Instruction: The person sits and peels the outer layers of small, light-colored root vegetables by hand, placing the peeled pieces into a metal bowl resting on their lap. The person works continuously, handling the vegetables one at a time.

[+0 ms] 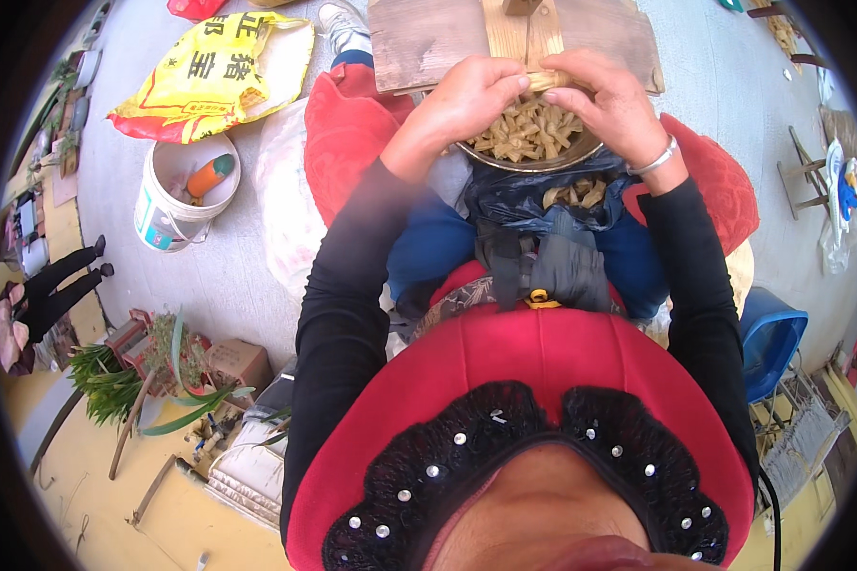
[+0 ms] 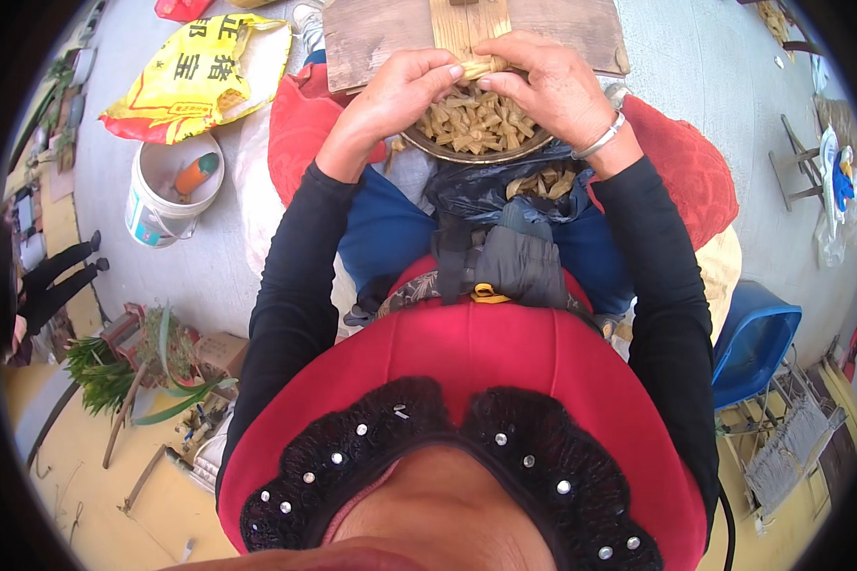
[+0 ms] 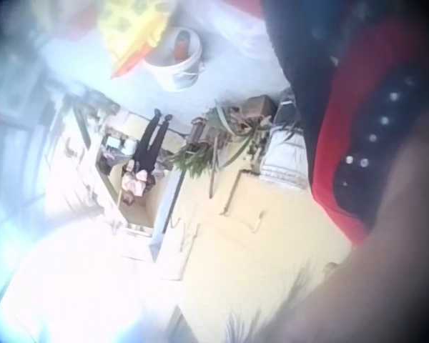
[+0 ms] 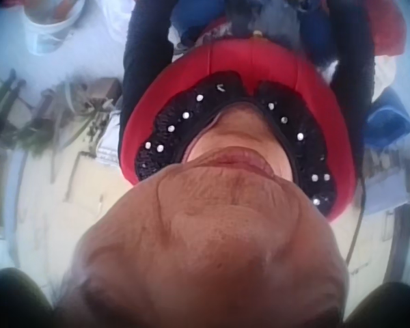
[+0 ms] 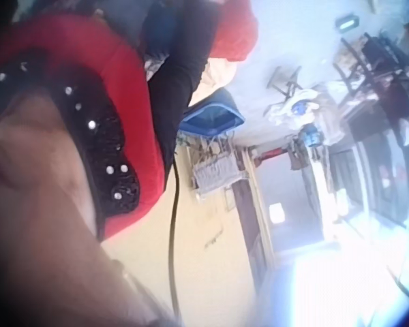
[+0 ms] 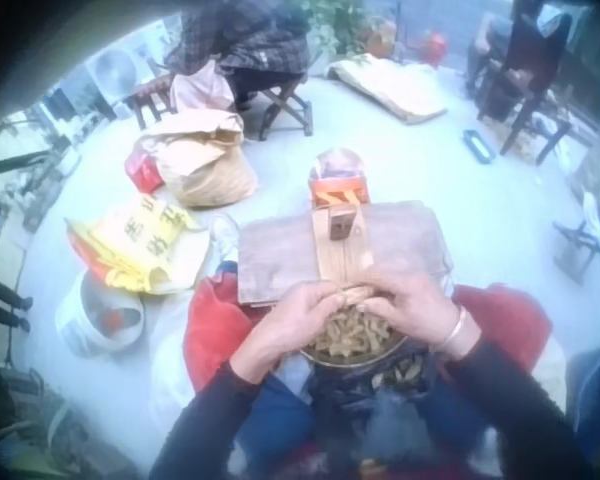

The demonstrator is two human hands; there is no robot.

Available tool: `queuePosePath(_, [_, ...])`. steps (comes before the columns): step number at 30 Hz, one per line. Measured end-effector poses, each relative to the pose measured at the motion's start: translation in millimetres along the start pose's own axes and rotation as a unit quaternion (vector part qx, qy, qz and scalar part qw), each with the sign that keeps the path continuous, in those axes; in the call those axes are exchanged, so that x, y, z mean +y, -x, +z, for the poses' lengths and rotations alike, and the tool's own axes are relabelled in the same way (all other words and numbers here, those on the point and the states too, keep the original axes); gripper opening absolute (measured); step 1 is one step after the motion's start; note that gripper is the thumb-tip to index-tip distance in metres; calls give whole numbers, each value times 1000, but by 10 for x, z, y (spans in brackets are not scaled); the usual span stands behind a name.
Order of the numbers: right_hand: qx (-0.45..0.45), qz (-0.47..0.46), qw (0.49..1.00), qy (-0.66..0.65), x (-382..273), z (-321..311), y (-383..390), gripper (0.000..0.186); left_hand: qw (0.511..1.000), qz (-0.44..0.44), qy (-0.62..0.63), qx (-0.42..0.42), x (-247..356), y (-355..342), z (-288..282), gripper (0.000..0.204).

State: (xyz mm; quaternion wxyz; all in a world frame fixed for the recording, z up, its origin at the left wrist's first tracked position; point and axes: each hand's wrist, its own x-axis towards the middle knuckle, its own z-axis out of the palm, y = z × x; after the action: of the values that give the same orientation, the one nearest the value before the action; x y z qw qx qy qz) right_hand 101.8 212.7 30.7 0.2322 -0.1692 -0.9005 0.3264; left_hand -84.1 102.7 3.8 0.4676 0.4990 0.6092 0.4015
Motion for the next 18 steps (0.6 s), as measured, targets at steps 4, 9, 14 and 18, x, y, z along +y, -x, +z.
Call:
queuePosePath(4, [-59,-29,992,112,-119,-51,41,23,1000,2,6,-24,48,135,33,26])
queuePosePath(9, [-94,69,988,-100,-161,-124,185,23,958,161,-226,66,247,390,110,17])
queuePosePath(14, [-136,301,827,-454,-331,-130,334,21,935,208,-275,82,453,603,239,12])
queuePosePath(18, [-152,297,819,-466,-241,-151,493,18,985,125,-120,-14,313,656,245,15])
